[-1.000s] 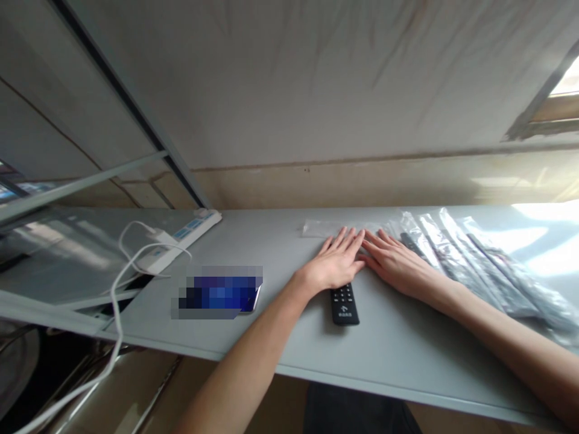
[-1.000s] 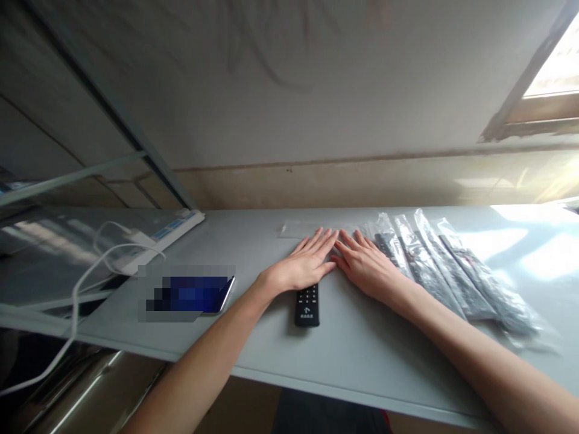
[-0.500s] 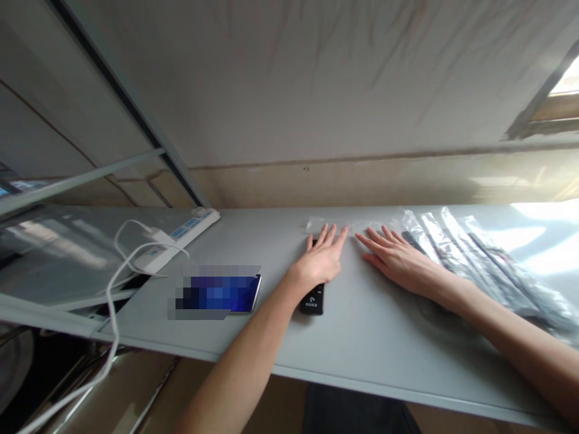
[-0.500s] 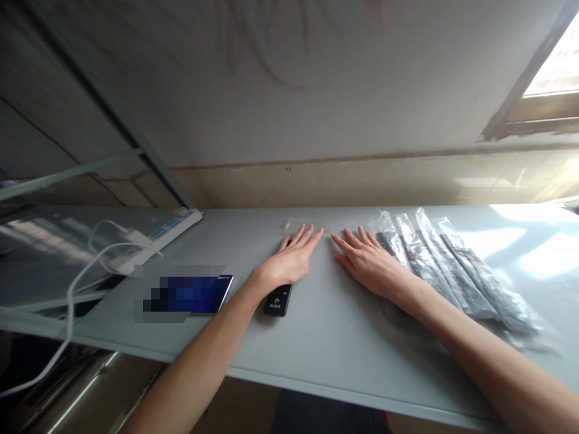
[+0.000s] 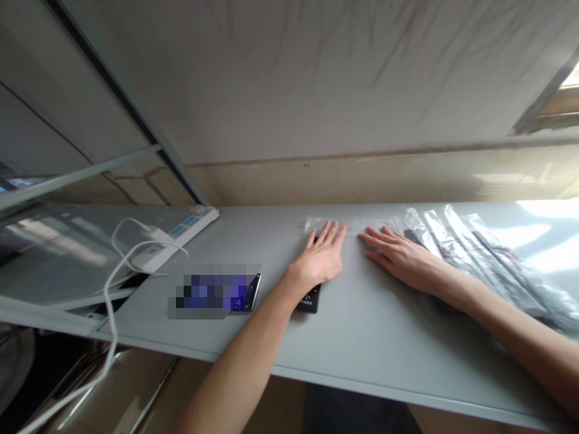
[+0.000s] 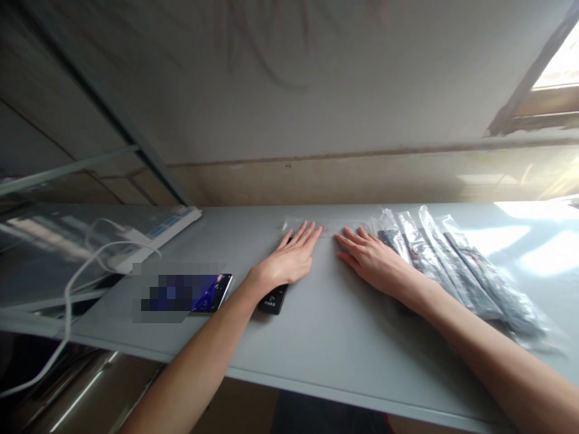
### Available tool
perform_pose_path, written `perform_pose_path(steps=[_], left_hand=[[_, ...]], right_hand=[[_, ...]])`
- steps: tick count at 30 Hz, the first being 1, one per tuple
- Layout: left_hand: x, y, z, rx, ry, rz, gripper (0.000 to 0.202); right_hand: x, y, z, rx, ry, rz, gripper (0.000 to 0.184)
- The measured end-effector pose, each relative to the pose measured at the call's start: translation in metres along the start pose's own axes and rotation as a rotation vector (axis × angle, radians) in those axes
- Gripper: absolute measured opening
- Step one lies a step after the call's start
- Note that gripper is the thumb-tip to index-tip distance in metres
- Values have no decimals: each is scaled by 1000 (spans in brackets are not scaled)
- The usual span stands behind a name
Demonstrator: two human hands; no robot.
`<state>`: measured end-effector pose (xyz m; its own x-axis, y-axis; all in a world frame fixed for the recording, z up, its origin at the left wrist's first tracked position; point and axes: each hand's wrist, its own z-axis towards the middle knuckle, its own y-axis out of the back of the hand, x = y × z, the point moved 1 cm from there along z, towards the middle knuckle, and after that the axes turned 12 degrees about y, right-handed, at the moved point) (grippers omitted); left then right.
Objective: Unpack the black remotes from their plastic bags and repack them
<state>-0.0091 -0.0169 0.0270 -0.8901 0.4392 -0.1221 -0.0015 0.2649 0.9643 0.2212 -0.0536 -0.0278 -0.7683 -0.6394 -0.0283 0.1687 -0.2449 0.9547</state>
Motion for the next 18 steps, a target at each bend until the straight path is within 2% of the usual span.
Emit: perform_pose_path(steps=[6, 13, 18], left_hand=[[3, -1, 0, 3, 48, -70, 70], [0, -11, 2, -97, 94, -67, 68], [0, -12, 1, -107, 95, -58, 69]], right_hand=[[-5, 5, -1, -22, 30, -11, 56], [-8, -1, -3, -24, 33, 39, 54], [-6, 23, -6, -80, -110, -40, 54]])
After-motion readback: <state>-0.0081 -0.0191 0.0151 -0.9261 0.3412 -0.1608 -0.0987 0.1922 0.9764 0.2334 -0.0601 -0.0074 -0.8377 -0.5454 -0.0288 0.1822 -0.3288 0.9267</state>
